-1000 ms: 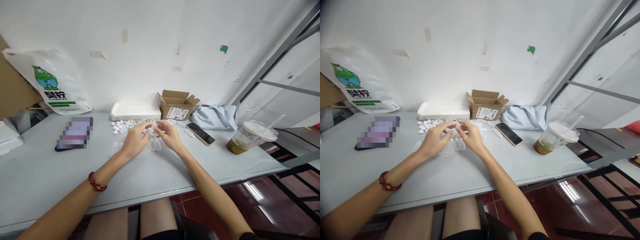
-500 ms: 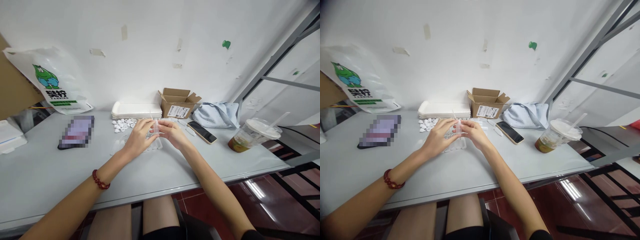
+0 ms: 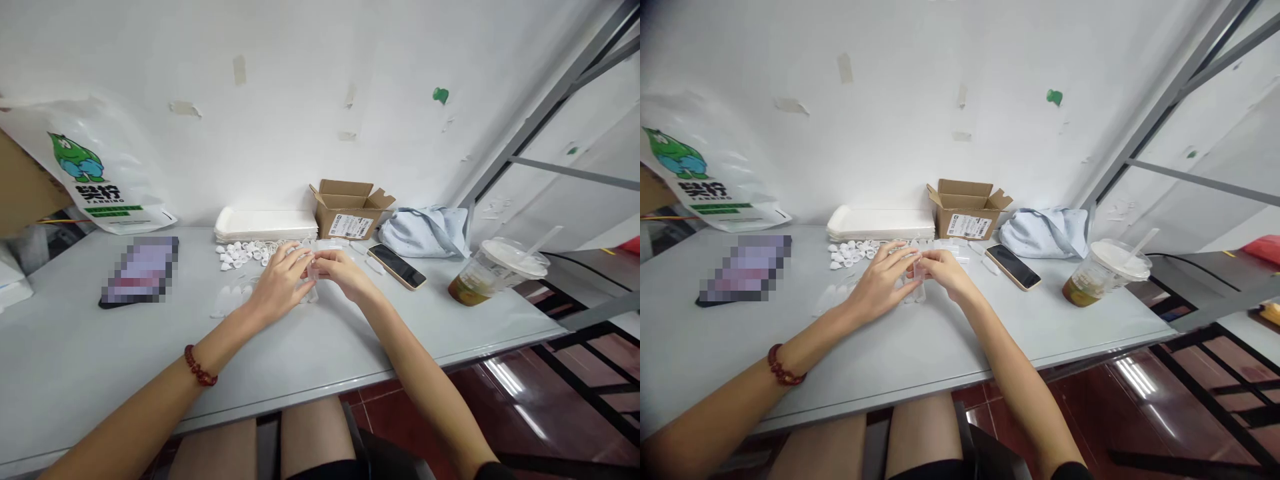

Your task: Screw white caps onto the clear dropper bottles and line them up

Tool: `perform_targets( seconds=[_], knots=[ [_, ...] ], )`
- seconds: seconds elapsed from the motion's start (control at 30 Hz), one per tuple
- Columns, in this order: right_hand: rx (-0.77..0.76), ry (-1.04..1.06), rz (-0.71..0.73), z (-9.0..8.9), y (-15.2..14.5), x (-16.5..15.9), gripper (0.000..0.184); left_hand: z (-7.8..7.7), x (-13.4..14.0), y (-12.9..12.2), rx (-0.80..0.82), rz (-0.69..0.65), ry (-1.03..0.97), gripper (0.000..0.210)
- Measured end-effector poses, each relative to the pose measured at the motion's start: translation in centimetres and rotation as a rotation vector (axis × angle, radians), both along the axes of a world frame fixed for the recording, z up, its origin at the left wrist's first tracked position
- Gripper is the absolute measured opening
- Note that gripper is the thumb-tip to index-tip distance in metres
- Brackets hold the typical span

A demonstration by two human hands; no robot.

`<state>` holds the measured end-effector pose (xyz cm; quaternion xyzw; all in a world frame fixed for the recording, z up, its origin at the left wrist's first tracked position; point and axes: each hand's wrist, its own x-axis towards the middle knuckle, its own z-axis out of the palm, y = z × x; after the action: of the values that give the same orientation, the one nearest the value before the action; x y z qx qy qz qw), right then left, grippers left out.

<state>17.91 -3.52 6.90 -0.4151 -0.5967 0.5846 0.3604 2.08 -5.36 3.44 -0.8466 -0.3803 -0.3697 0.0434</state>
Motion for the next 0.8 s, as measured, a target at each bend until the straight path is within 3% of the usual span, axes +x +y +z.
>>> perform_targets(
  seconds=[0.33,0.57,0.8],
  knots=[
    [0.129,-0.660,0.083,1.2,0.5,2.6,0.015,0.0,2.9,-0.6,-0.300,0.021,-0.035,0.034],
    [0.144,-0.731,0.106,-0.1,1.0,2.2,0.013,-0.3,3.2,-0.9,-0.308,0.007,0.085,0.033],
    [0.182,-0.808,0.168,-0.2,1.2,2.1,0.017,-0.6,2.9,-1.0,-0.384,0.035,0.083,0.035]
  ],
)
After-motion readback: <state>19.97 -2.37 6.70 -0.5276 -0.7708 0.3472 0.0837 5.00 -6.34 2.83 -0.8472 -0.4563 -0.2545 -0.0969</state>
